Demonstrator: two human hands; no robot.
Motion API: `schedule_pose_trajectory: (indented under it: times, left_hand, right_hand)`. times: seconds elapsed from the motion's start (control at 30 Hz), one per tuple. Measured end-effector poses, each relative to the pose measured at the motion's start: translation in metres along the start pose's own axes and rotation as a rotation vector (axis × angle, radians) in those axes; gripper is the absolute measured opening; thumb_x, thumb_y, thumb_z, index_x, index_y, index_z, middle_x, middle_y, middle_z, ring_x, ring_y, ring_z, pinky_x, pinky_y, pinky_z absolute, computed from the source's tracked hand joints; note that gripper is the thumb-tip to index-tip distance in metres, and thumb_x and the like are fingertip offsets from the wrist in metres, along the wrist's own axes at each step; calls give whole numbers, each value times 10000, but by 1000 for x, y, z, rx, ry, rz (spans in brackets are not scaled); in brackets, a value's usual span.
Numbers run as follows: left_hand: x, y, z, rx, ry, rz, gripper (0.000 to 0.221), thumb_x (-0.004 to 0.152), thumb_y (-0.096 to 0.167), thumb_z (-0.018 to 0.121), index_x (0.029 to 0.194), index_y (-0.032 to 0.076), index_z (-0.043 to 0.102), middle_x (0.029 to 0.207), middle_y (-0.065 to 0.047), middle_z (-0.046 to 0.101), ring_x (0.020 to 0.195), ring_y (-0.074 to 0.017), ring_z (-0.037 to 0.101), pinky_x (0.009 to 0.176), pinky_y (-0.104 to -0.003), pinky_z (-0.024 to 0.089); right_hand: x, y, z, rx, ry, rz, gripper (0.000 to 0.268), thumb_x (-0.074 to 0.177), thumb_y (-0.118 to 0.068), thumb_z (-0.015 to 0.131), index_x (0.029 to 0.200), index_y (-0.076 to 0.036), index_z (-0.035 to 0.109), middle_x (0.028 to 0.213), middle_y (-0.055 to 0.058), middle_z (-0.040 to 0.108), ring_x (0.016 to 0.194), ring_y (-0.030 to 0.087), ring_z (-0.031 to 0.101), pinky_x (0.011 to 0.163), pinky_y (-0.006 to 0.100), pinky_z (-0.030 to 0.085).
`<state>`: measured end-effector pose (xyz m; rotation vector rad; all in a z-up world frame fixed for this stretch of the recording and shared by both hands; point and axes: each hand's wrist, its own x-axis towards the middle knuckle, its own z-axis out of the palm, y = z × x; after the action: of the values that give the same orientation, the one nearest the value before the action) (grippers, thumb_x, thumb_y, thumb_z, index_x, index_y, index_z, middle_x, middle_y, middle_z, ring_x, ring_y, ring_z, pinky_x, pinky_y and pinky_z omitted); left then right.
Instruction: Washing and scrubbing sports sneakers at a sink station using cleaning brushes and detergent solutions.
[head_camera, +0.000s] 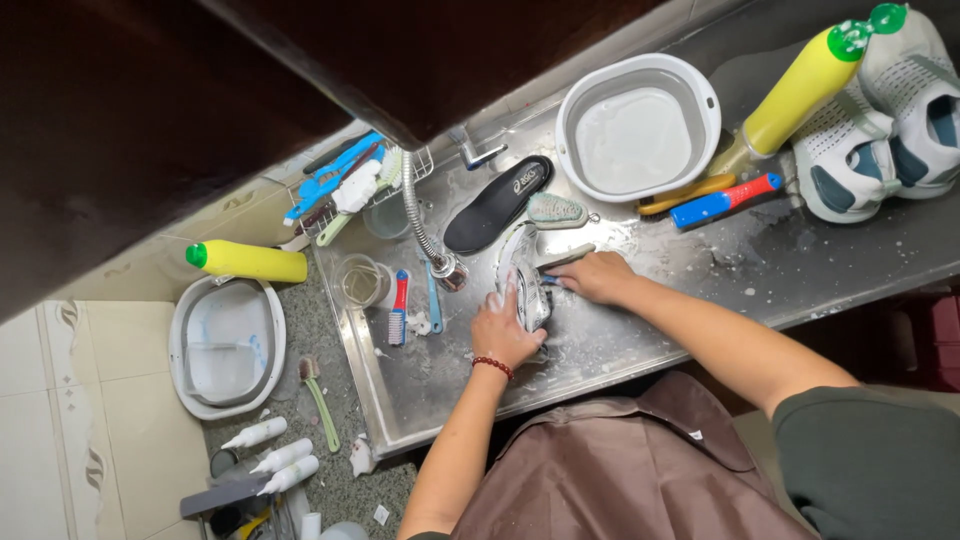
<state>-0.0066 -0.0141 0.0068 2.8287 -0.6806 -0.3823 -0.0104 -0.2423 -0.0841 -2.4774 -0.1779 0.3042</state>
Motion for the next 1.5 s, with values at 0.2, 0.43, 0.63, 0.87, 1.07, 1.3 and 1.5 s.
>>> schedule_pose_trajectory:
  times: [0.2, 0.43, 0.63, 0.87, 1.07, 1.3, 1.5]
  left_hand:
    - [2, -8, 0, -47, -1, -60, 1237, 597, 431, 853, 1636, 224, 214, 1063, -208, 613, 971, -417, 643, 846, -489, 551]
    - [5, -15, 8, -48, 49, -35, 1239, 589, 418, 835, 1624, 222, 183, 1073, -215, 617, 970, -420, 641, 843, -492, 554]
    - [4, -28, 9, -103, -47, -106, 1219, 583, 369, 807, 1612, 297, 157, 1166, -219, 622, 1050, -435, 638, 886, -485, 547]
    - [13, -83, 34, -437, -71, -305, 1000, 735, 378, 699, 1630, 202, 290, 1129, -344, 690, 1081, -481, 655, 954, -510, 516]
    - [4, -118, 110, -802, 183, -36, 821, 785, 260, 676, 1519, 0, 420, 1366, -319, 598, 1294, -417, 588, 1071, -415, 460]
    - [11, -149, 271, -1530, 36, -128, 319, 1009, 190, 564, 1090, -111, 631, 1137, -188, 607, 1097, -273, 572, 1026, -377, 449]
    - [14, -89, 258, -894, 259, 104, 278, 992, 249, 507, 998, 30, 680, 1091, -138, 624, 1050, -221, 594, 973, -342, 471]
  right_hand:
    - [-9, -40, -22, -108, -333, 150, 396, 983, -402, 539, 1361, -511, 589, 986, 138, 737, 889, 360, 725, 838, 486, 573]
    - [12, -26, 32, -98, -75, 153, 263, 1044, -368, 559, 1262, -342, 704, 976, 137, 755, 884, 368, 726, 790, 494, 582]
    - [-4, -22, 4, -235, 3, 2, 362, 955, -382, 571, 1307, -442, 635, 929, 116, 747, 781, 356, 729, 693, 513, 581]
    - [-31, -45, -43, -343, -43, 141, 470, 981, -381, 543, 1428, -525, 513, 799, 119, 728, 715, 337, 722, 612, 491, 569]
    - [-89, -41, -61, -126, 129, 190, 464, 943, -410, 617, 1406, -392, 581, 882, 158, 739, 771, 394, 705, 712, 516, 572]
    - [-125, -52, 5, 452, 429, 465, 485, 824, -445, 801, 1049, -18, 752, 837, 183, 736, 780, 343, 723, 718, 448, 566]
    - [-117, -104, 11, 574, 481, 516, 568, 763, -440, 876, 908, 79, 699, 977, 277, 671, 889, 442, 655, 791, 473, 521]
